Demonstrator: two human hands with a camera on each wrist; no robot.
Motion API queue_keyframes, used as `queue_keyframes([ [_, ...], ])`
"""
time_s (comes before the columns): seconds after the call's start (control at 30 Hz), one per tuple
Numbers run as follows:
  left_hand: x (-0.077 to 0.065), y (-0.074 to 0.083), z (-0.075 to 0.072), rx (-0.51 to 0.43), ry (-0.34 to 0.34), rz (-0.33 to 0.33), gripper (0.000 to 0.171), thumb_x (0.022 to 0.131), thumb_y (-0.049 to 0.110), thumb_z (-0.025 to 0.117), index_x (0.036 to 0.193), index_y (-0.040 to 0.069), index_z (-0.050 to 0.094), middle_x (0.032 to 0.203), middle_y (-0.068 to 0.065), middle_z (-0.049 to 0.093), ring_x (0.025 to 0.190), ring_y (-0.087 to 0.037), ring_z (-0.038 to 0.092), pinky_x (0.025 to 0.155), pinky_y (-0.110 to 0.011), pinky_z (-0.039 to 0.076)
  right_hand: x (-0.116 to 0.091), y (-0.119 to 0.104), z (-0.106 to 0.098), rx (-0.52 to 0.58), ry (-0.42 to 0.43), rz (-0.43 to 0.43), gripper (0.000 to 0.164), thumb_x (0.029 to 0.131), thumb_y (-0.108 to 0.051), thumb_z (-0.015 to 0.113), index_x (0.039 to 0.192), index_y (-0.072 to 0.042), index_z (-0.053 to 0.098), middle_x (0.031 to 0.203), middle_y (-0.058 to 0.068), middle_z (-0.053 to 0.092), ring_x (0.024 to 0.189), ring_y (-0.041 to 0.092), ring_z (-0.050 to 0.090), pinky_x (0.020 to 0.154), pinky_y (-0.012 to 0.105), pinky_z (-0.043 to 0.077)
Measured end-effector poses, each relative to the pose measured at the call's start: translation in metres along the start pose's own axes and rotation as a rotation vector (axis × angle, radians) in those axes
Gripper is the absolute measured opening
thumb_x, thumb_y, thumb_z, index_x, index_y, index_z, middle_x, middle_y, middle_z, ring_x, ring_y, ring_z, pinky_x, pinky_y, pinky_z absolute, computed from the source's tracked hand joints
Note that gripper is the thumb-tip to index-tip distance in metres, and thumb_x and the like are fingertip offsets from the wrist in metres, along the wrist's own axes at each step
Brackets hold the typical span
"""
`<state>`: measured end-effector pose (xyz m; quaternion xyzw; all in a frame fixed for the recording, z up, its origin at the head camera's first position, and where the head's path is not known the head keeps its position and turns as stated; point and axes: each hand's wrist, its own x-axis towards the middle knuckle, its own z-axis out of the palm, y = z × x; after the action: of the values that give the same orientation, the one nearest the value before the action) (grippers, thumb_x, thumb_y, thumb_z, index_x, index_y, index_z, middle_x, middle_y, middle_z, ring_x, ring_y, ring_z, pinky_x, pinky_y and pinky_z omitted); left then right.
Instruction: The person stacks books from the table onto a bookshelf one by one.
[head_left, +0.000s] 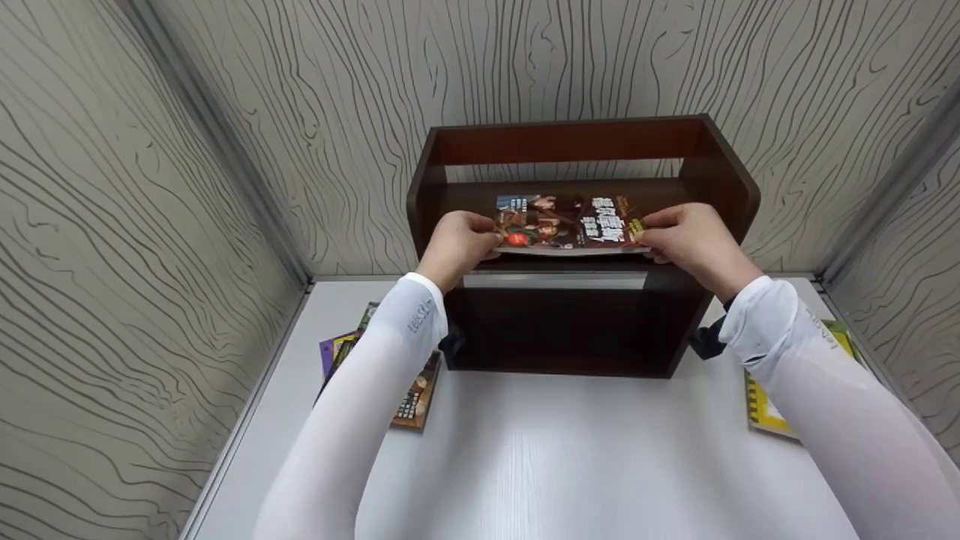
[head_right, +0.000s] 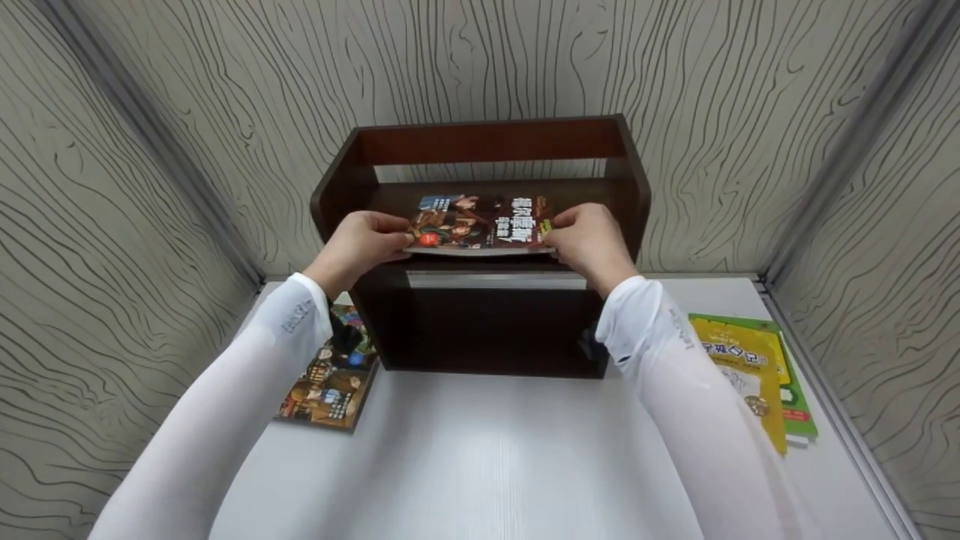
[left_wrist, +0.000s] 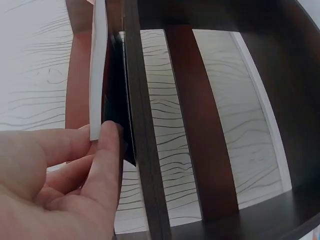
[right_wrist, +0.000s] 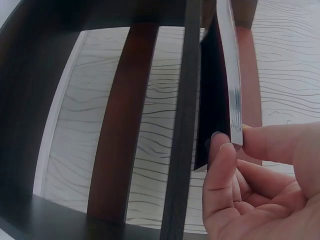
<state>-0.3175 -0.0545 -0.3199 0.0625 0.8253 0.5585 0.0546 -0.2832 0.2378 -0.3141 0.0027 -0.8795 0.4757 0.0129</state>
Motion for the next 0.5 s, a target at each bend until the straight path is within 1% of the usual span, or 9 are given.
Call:
queue_keyframes([
  [0.07,0.000,0.000,0.001,0.074,0.012,0.002,0.032,0.087,0.006,0.059,0.117,-0.003,0.058,0.104,-0.009,0.061,0.080,-0.014,0.065,0.069,-0.025,0.053,0.001,0.001,0.000,-0.020,0.004,0.001,0.039,0.084,-0.016,0.063,0.115,0.007,0.057,0.091,0.013,0.066,0.063,0.014,0.060,0.058,0.024,0.052],
  [0.17,0.001,0.001,0.004,0.148,0.028,0.006,0.030,0.087,0.008,0.060,0.115,0.000,0.060,0.102,-0.006,0.063,0.078,-0.013,0.064,0.068,-0.026,0.053,0.002,0.003,0.001,-0.059,0.017,0.001,0.039,0.084,-0.017,0.063,0.115,0.006,0.058,0.088,0.012,0.066,0.063,0.015,0.060,0.055,0.024,0.051],
  [0.3,0.001,0.003,0.008,0.267,0.048,0.036,0.025,0.087,0.011,0.059,0.111,0.005,0.065,0.098,-0.002,0.064,0.077,-0.012,0.062,0.064,-0.026,0.051,0.004,0.005,0.001,-0.087,0.037,0.002,0.038,0.083,-0.017,0.063,0.114,0.005,0.059,0.088,0.013,0.065,0.063,0.015,0.060,0.057,0.026,0.052],
  [0.4,0.002,0.004,0.010,0.366,0.070,0.073,0.021,0.088,0.011,0.057,0.106,0.008,0.068,0.093,0.000,0.064,0.070,-0.013,0.058,0.058,-0.025,0.046,0.006,0.006,0.002,-0.106,0.053,0.001,0.037,0.083,-0.016,0.063,0.113,0.004,0.059,0.089,0.013,0.065,0.062,0.015,0.060,0.057,0.029,0.052],
  [0.5,0.001,0.006,0.013,0.449,0.084,0.108,0.017,0.088,0.010,0.055,0.096,0.008,0.070,0.082,-0.002,0.063,0.061,-0.014,0.051,0.053,-0.026,0.040,0.006,0.006,0.004,-0.155,0.068,-0.007,0.036,0.083,-0.017,0.062,0.113,0.003,0.060,0.092,0.014,0.064,0.063,0.015,0.060,0.056,0.028,0.050],
])
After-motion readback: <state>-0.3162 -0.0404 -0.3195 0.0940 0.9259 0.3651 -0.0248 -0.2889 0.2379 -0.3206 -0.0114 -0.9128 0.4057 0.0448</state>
